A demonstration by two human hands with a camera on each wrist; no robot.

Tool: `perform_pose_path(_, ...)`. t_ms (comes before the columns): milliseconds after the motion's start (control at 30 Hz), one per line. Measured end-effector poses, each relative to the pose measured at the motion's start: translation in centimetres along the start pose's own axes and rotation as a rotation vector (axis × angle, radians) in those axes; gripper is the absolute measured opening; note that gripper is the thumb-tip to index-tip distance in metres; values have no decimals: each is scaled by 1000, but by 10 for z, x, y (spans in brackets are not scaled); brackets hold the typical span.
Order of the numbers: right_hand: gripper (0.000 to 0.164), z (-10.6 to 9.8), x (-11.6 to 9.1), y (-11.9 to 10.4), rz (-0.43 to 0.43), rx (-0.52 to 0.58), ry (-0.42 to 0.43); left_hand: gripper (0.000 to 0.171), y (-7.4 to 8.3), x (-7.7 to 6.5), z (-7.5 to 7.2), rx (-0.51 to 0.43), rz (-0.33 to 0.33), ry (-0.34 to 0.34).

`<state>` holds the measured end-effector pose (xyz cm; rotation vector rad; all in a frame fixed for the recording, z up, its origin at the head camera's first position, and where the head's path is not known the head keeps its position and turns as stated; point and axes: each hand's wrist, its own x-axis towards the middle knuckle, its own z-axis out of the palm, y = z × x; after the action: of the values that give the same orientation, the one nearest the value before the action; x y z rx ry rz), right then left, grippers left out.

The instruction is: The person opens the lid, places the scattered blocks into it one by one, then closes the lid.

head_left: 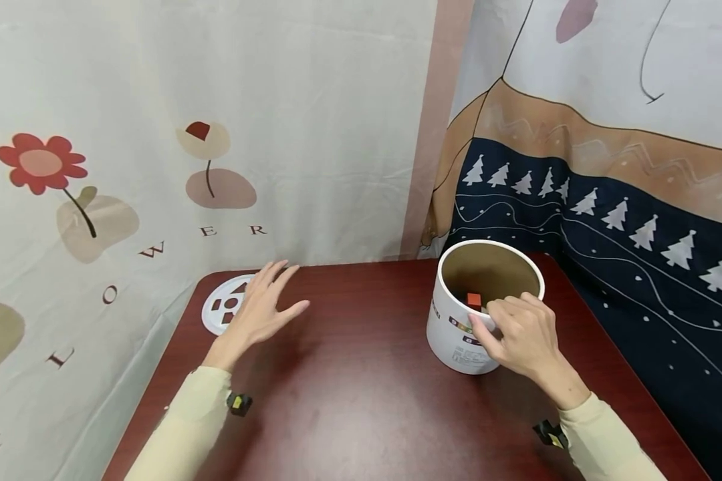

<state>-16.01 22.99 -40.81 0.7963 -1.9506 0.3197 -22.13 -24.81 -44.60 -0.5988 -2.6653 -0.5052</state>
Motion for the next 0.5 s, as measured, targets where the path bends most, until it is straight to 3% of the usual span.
perform_pose_path(233, 44, -1, 1, 1, 1, 11, 11, 76, -44, -42, 4, 20, -37, -6)
perform_pose_path(500, 43, -1, 0, 0, -6, 18, 29, 74, -67, -72, 8, 47, -107, -42)
